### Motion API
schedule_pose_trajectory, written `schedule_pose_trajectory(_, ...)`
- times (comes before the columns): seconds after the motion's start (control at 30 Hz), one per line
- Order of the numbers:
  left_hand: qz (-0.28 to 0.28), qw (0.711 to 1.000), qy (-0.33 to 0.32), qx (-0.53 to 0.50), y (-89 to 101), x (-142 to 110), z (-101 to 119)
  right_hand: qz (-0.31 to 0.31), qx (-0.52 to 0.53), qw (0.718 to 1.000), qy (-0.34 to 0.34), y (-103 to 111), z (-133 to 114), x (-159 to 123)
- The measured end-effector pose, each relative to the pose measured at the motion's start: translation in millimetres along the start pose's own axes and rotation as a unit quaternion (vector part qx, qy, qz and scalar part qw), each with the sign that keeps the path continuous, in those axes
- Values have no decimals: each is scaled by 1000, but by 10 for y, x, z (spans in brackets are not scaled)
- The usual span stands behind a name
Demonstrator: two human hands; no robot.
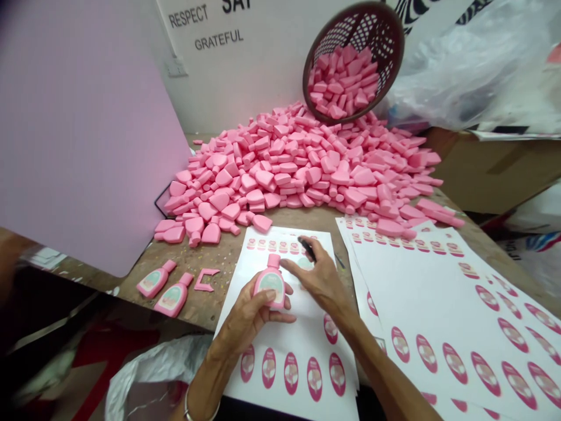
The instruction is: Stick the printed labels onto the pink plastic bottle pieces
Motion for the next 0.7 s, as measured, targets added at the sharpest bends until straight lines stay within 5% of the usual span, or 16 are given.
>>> schedule_pose_trajectory(0.3,40,999,19,-30,117,-64,-98,-112,81,986,-95,-164,371,-265)
schedule_pose_trajectory(0.37,75,997,30,7,284,-130,-52,-109,54,988,-98,-7,495,-180)
schedule_pose_trajectory(0.43,167,982,38,80,664,-239,65,-80,0,994,-75,272,588,-2)
schedule_pose_trajectory(0.53,342,904,40,254,1422,-469,411,31,-148,987,-49,912,710,372)
schedule_pose_trajectory(0.6,426,797,-12,428,1768,-589,811,122,-220,966,-67,1395,794,605)
schedule_pose_trajectory(0.7,436,670,-51,599,1951,-566,1123,219,-281,928,-108,2008,886,839)
Point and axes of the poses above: each hand's wrist, its own x-axis towards the middle knuckle, its own y-axis out of the back of the hand, z = x × y, the point moved 10 cm from there along x, towards the middle knuckle, and after that the axes turned 8 degrees about x, right-handed, at the moved point
